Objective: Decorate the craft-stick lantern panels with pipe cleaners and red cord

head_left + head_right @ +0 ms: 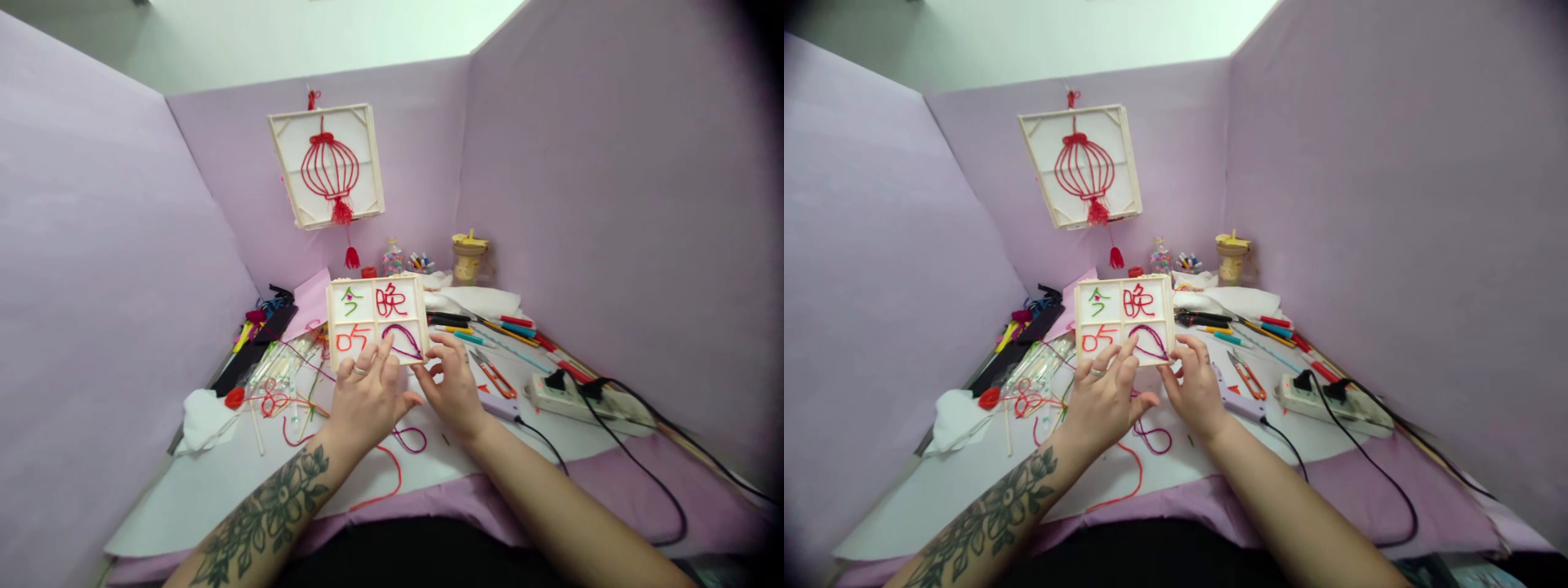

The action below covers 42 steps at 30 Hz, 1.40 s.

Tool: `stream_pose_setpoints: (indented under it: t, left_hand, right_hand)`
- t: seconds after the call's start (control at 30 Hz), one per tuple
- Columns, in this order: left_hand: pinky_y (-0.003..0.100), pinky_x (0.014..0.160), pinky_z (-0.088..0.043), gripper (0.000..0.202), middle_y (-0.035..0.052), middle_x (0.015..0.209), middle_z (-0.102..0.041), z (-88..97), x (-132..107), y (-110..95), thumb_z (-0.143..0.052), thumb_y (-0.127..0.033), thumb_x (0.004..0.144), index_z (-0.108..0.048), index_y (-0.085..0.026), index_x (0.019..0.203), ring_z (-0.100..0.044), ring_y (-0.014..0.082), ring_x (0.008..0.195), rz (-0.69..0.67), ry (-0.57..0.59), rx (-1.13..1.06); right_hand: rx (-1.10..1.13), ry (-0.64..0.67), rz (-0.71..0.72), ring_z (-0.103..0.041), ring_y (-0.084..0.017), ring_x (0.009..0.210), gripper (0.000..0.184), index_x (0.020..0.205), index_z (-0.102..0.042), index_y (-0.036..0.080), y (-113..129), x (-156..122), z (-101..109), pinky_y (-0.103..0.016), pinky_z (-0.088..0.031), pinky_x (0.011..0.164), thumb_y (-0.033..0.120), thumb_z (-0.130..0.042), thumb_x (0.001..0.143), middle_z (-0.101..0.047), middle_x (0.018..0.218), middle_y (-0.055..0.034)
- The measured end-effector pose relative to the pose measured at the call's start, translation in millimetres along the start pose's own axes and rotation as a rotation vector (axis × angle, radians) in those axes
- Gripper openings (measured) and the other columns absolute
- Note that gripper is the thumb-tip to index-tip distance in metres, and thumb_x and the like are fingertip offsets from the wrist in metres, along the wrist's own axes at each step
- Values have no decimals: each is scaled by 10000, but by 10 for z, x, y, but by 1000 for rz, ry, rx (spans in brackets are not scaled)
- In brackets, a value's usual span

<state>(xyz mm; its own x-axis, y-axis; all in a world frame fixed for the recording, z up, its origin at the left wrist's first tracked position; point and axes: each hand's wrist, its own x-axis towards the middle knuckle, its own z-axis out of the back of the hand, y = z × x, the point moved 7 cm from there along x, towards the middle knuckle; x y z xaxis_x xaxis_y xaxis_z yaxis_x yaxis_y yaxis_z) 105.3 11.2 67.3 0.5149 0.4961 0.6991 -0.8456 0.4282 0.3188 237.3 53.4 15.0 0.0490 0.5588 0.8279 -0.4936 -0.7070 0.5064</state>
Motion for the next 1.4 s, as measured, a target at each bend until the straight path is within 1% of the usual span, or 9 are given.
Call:
stream_pose_setpoints:
  t: [0.23,0.47,0.93,1.03,1.13,1.2,1.3,1.37,1.4]
  left_hand:
    - [404,921,-291,543,136,1333,-591,98,10,10,-351,-605,929,-599,-160,1118,-544,281,1123,-5,-43,-23]
    - [413,931,-298,449,139,1299,-616,-30,42,51,-439,-534,924,-615,-162,1105,-557,285,1130,-13,44,7]
    - [412,930,-320,421,141,1291,-621,-12,39,68,-465,-510,920,-617,-151,1079,-569,275,1118,-1,13,-6]
    - [400,929,-357,365,140,1211,-666,126,-45,100,-439,-464,944,-607,-155,1042,-579,261,1088,31,-70,-118]
    - [348,828,-442,295,93,923,-723,215,-238,194,-381,-368,971,-597,-186,886,-622,211,879,175,-123,-398]
    - [291,661,-455,299,37,703,-665,81,-379,285,-382,-367,962,-580,-192,822,-602,164,660,380,-3,-602]
    - [263,545,-409,307,-37,563,-578,-299,-564,324,-478,-432,909,-584,-166,1019,-546,142,513,693,325,-807]
    - [266,547,-398,411,-56,532,-550,-489,-595,282,-538,-431,857,-554,-133,1139,-541,152,515,787,480,-903]
    - [265,545,-391,404,-55,525,-540,-554,-581,250,-545,-418,840,-568,-123,1115,-537,154,517,806,531,-954]
  right_hand:
    - [5,6,-7,-603,-191,964,165,1006,-482,218,-3,0,-3,-280,-595,583,214,-586,878,-492,1203,-122]
    - [13,8,-16,-607,-197,963,162,1017,-484,219,7,-2,-8,-288,-603,581,233,-580,888,-485,1197,-130]
    - [2,9,-17,-616,-180,926,172,1009,-481,221,2,-9,-11,-279,-597,583,234,-595,881,-486,1199,-118]
    - [0,6,-14,-615,-183,923,167,1013,-477,223,2,-8,-7,-285,-596,576,233,-585,886,-487,1199,-124]
    - [1,5,-12,-614,-187,929,163,1007,-475,224,-3,-5,-6,-285,-592,570,227,-582,884,-486,1203,-128]
    - [-5,10,-13,-613,-189,936,162,1001,-475,220,-7,-5,-10,-288,-591,581,224,-584,881,-486,1207,-128]
    - [-3,13,-12,-607,-192,946,168,1006,-476,217,-6,-4,-12,-287,-592,580,216,-585,877,-484,1208,-129]
    - [5,9,-5,-602,-190,946,177,1014,-475,218,1,-2,-9,-281,-593,574,207,-585,875,-481,1206,-128]
    - [8,5,-2,-599,-188,943,182,1018,-475,219,4,0,-6,-277,-593,571,203,-586,874,-479,1204,-127]
